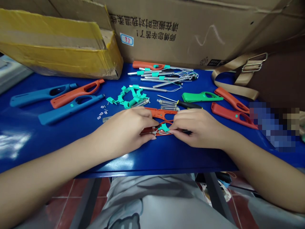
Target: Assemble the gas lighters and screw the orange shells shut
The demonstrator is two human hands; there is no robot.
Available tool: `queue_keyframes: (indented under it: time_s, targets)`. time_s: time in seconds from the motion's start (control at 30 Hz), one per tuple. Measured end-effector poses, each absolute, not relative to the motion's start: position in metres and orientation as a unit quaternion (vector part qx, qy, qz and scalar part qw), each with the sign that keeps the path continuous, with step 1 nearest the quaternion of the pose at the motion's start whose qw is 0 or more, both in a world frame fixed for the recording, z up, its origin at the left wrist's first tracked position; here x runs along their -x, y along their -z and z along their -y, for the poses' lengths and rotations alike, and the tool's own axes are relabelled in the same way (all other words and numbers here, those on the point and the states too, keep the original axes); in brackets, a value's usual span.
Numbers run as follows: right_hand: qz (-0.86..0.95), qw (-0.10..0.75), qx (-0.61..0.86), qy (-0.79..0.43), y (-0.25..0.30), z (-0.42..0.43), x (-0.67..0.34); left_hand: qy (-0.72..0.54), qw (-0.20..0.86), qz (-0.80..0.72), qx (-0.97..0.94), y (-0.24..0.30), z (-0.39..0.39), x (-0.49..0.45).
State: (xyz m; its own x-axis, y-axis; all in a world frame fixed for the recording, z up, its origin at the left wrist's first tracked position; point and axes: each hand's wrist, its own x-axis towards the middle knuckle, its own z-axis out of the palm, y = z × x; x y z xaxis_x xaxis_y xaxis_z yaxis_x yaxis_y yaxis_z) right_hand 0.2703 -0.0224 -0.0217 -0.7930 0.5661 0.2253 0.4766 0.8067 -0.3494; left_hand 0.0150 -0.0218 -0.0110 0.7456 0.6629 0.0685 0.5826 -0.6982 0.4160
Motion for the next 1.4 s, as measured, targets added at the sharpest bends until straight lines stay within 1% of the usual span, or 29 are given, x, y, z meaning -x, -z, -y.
queue_keyframes:
  time_s: [0.23, 0.33, 0.43, 0.63, 0.8, 1.13, 1.4]
  targets:
    - [0.943, 0.150, 0.268, -0.128, 0.022, 0.021, -0.271, -0.089, 0.190, -0.355, -0.911, 0.011, 0.023, -0.016]
    - [0.951, 0.130, 0.255, -0.121, 0.019, 0.022, -0.273, -0.082, 0.192, -0.365, -0.907, 0.009, 0.024, -0.017]
    - [0.962, 0.099, 0.242, -0.085, 0.015, 0.024, -0.275, -0.082, 0.192, -0.362, -0.909, 0.009, 0.025, -0.018]
    - [0.970, 0.066, 0.232, 0.019, 0.010, 0.028, -0.270, -0.113, 0.200, -0.364, -0.902, 0.010, 0.027, -0.019]
    - [0.973, 0.007, 0.226, 0.035, 0.008, 0.030, -0.264, -0.110, 0.215, -0.374, -0.896, 0.009, 0.029, -0.020]
    - [0.972, 0.038, 0.230, 0.034, 0.007, 0.029, -0.267, -0.093, 0.187, -0.378, -0.902, 0.010, 0.032, -0.020]
    - [0.972, 0.032, 0.233, 0.014, 0.007, 0.030, -0.265, -0.093, 0.195, -0.349, -0.912, 0.011, 0.030, -0.021]
